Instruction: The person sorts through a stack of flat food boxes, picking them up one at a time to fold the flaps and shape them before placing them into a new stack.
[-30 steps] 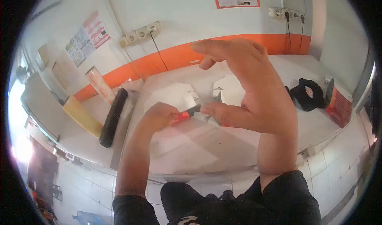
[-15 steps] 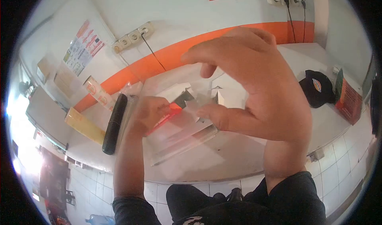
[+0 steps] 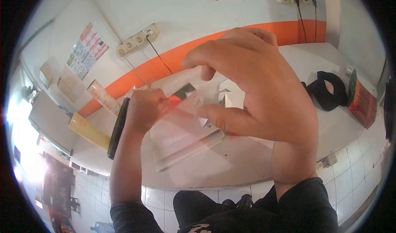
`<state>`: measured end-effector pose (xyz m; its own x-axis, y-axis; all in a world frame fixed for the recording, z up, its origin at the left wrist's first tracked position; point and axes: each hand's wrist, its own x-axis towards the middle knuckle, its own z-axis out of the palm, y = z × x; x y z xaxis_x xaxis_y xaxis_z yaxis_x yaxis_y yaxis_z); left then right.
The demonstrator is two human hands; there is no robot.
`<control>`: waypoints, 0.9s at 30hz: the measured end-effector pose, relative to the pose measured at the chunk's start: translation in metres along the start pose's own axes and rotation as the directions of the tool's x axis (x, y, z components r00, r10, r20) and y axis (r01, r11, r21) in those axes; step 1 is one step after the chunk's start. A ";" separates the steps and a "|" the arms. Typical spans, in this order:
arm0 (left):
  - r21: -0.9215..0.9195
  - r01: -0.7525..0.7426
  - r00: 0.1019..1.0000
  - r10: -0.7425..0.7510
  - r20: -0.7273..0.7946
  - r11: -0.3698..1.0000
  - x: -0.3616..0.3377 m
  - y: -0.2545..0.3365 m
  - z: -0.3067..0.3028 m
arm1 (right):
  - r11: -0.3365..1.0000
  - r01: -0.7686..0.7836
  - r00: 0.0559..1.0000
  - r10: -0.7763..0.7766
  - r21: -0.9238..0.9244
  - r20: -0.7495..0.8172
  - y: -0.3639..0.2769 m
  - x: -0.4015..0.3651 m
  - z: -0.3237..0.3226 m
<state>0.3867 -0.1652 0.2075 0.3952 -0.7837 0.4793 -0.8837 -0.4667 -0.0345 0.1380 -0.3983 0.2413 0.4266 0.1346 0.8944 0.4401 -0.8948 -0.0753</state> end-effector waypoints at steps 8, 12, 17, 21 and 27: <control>0.000 -0.111 0.779 0.087 -0.621 0.994 -0.008 0.073 -0.088 | 0.979 -0.069 0.994 0.051 -0.190 -0.100 0.010 0.004 0.040; 0.099 -0.214 0.521 0.200 -0.830 0.972 -0.008 0.095 -0.080 | 0.943 -0.092 0.996 0.090 -0.320 -0.023 -0.003 0.012 0.036; -0.236 -0.157 0.300 -0.181 -0.937 0.959 -0.002 0.073 -0.049 | 0.975 -0.177 0.969 0.148 -0.137 -0.199 0.010 0.007 0.009; -0.660 -0.183 0.854 -0.215 -0.474 0.729 -0.024 0.030 -0.030 | 0.969 -0.078 0.980 0.118 0.233 -0.163 0.013 0.007 0.006; -0.507 -0.010 0.942 -0.162 -0.293 0.862 -0.020 0.065 -0.026 | 0.980 -0.037 0.881 -0.061 -0.196 -0.469 0.010 0.021 0.039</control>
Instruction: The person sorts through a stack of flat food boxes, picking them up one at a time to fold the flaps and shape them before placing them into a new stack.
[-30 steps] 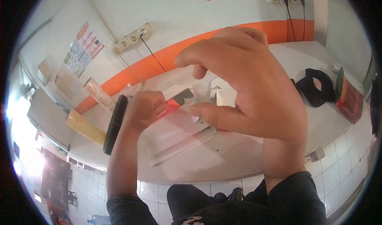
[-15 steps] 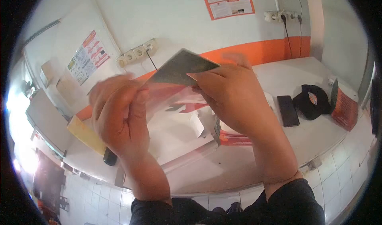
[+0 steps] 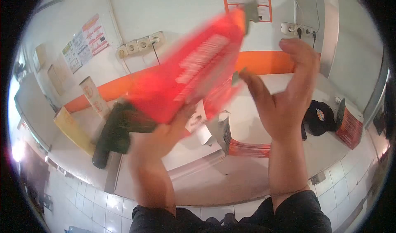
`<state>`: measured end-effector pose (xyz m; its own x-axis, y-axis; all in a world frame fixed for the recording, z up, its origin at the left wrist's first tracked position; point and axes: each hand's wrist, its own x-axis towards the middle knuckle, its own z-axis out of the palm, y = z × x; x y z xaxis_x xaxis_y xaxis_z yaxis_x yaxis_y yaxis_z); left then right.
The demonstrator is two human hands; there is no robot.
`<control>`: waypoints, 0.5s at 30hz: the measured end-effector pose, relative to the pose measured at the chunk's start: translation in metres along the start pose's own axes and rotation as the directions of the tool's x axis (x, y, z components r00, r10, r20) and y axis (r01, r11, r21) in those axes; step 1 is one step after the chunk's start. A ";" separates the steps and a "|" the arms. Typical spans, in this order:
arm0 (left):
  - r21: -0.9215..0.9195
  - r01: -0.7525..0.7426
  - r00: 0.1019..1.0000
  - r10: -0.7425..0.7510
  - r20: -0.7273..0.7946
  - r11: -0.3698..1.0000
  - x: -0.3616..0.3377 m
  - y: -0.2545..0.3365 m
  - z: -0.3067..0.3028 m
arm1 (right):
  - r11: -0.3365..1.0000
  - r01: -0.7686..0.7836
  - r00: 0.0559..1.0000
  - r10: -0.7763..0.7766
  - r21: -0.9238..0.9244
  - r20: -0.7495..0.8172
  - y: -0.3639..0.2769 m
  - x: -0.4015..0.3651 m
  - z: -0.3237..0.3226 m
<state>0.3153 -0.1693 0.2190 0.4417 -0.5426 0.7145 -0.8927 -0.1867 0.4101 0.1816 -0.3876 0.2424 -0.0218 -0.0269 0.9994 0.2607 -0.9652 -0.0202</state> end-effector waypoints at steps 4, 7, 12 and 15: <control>0.058 -0.052 0.992 0.044 0.121 0.997 0.014 0.031 0.014 | 0.956 0.268 0.935 -0.289 0.121 0.206 -0.030 0.000 0.002; -0.192 -0.025 0.997 0.040 0.072 0.981 0.007 0.004 0.040 | 0.923 0.316 0.913 -0.359 0.218 0.194 -0.022 -0.013 0.013; -0.483 0.189 0.920 0.018 0.391 0.855 0.021 -0.017 0.011 | 0.937 0.167 0.980 -0.192 0.307 0.053 0.010 -0.016 0.005; -0.600 0.214 0.967 -0.079 0.243 0.771 0.025 -0.015 0.014 | 0.944 0.175 0.981 -0.191 0.279 0.032 0.007 -0.014 0.006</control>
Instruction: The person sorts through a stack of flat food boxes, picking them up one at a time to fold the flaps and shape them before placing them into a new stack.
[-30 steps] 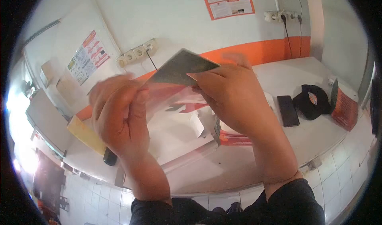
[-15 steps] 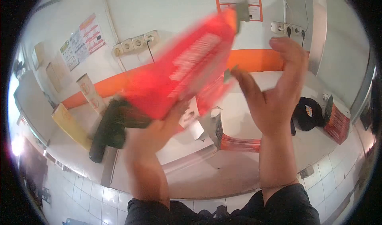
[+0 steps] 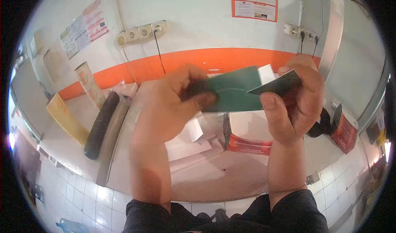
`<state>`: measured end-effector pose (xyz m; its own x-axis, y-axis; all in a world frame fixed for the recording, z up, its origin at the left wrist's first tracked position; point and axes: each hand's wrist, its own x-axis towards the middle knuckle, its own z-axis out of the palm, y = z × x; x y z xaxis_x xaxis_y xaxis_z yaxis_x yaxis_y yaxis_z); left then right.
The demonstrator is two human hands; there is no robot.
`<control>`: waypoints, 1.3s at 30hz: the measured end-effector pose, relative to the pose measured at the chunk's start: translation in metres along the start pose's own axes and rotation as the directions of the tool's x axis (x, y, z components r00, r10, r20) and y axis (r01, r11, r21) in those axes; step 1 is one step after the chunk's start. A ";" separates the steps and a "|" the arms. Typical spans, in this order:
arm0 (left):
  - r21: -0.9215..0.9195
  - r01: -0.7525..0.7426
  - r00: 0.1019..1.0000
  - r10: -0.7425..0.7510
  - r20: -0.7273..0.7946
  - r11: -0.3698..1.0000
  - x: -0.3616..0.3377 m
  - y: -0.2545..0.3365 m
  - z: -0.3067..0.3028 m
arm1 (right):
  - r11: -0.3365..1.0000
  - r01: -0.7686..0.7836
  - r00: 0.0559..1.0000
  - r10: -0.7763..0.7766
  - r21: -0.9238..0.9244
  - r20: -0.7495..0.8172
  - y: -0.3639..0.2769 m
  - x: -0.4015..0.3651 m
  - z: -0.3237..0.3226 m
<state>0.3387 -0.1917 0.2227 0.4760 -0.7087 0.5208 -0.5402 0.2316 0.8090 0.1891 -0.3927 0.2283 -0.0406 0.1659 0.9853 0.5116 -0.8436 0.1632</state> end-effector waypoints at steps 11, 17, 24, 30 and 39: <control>0.402 -0.389 0.800 0.520 -0.299 0.829 -0.013 0.021 0.019 | 0.934 -0.048 0.973 0.123 -0.354 0.195 -0.010 0.008 0.006; 0.690 -0.609 0.738 0.600 0.311 0.392 -0.022 0.047 -0.004 | 0.422 -0.740 0.424 0.897 0.523 -0.124 0.010 0.011 -0.007; -0.344 -0.356 0.931 0.360 -0.056 0.869 0.002 0.000 0.011 | 0.917 -0.277 0.947 0.311 0.286 -0.080 0.017 0.001 0.007; -0.676 -0.270 0.926 -0.008 -0.378 0.686 0.001 0.004 0.013 | 0.985 -0.008 0.966 -0.037 0.172 0.256 0.000 -0.005 0.023; -0.524 -0.307 0.895 0.054 -0.443 0.794 -0.004 0.013 0.042 | 0.987 -0.134 0.969 0.111 0.093 0.222 0.000 -0.011 0.029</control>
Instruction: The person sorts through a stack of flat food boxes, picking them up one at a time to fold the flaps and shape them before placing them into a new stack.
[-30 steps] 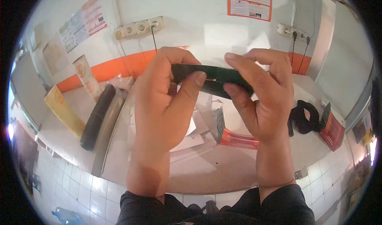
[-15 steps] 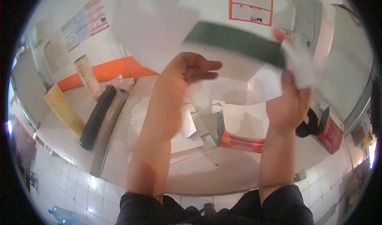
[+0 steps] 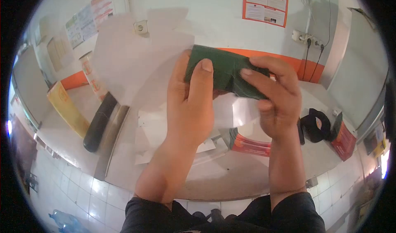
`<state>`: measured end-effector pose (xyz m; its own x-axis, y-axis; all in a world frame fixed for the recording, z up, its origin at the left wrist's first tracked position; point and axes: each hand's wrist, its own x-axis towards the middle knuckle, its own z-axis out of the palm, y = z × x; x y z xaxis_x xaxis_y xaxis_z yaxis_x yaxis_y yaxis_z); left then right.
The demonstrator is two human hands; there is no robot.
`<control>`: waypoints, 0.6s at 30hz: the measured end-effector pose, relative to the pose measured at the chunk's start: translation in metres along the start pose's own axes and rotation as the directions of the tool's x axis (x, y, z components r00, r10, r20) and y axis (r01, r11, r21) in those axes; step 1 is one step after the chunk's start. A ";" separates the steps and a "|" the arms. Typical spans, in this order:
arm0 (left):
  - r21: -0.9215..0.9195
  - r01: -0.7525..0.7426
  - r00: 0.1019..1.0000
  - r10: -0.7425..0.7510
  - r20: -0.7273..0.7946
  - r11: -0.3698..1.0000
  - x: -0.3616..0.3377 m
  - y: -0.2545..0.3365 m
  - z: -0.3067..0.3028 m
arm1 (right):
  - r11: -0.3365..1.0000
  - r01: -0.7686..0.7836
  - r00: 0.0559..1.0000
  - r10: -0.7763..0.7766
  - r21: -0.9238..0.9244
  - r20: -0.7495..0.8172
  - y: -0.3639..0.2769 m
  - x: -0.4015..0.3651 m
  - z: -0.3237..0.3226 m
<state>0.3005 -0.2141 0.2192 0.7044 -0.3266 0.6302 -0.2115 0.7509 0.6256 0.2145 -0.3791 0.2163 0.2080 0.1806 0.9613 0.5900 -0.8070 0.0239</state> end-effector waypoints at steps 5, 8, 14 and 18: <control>0.026 -0.002 1.000 0.002 -0.014 1.000 0.007 0.007 -0.009 | 0.966 -0.003 1.000 -0.003 0.258 0.026 -0.007 0.004 -0.005; 0.036 -0.015 1.000 0.015 0.015 0.999 0.002 0.009 -0.004 | 0.997 0.053 0.999 -0.053 -0.055 -0.004 -0.005 -0.003 0.008; 0.002 0.129 0.988 -0.129 0.088 0.992 -0.009 0.010 0.003 | 0.868 0.136 0.991 -0.120 -0.478 0.065 -0.009 -0.003 0.013; 0.136 0.129 0.926 -0.169 0.337 0.982 -0.013 -0.002 0.007 | 0.863 -0.041 0.999 0.031 -0.503 -0.029 0.001 -0.017 -0.004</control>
<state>0.2872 -0.2154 0.2123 0.4600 -0.6227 0.6330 -0.2089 0.6170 0.7587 0.2086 -0.3847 0.2014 0.2038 0.1393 0.9690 0.1082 -0.9870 0.1191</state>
